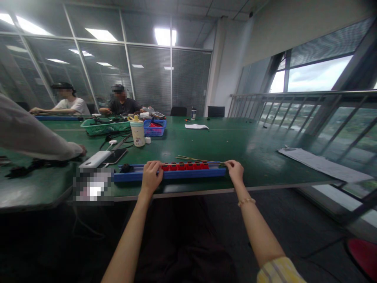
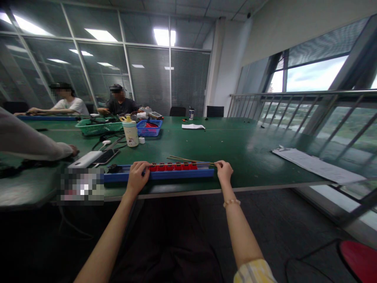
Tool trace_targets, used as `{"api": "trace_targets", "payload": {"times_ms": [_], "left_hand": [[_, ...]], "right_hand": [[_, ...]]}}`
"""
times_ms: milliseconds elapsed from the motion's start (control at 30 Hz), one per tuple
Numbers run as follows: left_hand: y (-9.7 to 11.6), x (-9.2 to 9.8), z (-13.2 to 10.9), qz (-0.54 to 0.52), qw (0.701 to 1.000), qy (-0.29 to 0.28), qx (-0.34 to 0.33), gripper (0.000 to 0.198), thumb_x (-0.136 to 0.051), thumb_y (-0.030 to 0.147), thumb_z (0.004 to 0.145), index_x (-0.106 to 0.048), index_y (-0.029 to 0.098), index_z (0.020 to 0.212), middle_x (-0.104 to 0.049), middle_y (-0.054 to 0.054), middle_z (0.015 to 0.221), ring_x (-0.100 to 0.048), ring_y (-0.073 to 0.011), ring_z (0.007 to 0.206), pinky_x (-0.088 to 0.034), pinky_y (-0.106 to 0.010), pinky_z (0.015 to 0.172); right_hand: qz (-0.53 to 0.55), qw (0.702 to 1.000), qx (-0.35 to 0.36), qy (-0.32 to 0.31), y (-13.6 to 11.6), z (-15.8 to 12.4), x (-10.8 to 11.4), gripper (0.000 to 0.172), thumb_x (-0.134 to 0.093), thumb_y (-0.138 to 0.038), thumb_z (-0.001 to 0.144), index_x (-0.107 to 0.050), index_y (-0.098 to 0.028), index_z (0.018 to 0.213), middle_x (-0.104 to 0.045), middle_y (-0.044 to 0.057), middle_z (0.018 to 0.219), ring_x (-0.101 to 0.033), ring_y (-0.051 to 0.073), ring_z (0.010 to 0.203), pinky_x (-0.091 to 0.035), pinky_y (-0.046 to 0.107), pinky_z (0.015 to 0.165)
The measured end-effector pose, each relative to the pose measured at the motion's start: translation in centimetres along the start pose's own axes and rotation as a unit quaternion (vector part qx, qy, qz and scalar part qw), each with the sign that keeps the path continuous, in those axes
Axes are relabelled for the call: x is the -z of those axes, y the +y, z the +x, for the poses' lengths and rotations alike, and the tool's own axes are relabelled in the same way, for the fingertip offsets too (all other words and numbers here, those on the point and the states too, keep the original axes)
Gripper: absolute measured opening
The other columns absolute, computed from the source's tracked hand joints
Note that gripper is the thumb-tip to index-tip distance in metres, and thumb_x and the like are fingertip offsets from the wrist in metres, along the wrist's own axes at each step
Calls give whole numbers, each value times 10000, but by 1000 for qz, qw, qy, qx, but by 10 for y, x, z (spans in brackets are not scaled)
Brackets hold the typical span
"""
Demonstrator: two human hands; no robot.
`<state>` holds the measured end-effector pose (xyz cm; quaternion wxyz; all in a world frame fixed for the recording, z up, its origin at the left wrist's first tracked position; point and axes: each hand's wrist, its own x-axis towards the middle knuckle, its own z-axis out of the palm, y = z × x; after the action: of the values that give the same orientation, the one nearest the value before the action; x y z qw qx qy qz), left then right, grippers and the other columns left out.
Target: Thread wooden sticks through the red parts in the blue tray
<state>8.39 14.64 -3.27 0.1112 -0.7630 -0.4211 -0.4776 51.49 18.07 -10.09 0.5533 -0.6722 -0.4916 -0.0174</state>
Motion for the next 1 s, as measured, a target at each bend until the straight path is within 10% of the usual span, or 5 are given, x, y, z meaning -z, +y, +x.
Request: {"api": "trace_targets", "payload": {"times_ms": [367, 1000], "left_hand": [[2, 1, 0, -3, 1000, 4, -6, 201, -467, 178, 899, -659, 224, 942, -684, -51, 984, -567, -232, 981, -443, -402, 920], [4, 2, 0, -8, 1000, 2, 2, 196, -473, 168, 897, -660, 223, 920, -688, -43, 979, -572, -226, 985, -443, -400, 924]], "right_hand": [[-119, 993, -4, 6, -5, -9, -2, 159, -788, -352, 679, -714, -221, 627, -602, 43, 720, -541, 230, 824, -376, 441, 837], [-278, 955, -78, -74, -21, -10, 6, 215, -645, -378, 854, -755, -214, 939, -645, 143, 1030, -595, 298, 992, -407, 409, 819]]}}
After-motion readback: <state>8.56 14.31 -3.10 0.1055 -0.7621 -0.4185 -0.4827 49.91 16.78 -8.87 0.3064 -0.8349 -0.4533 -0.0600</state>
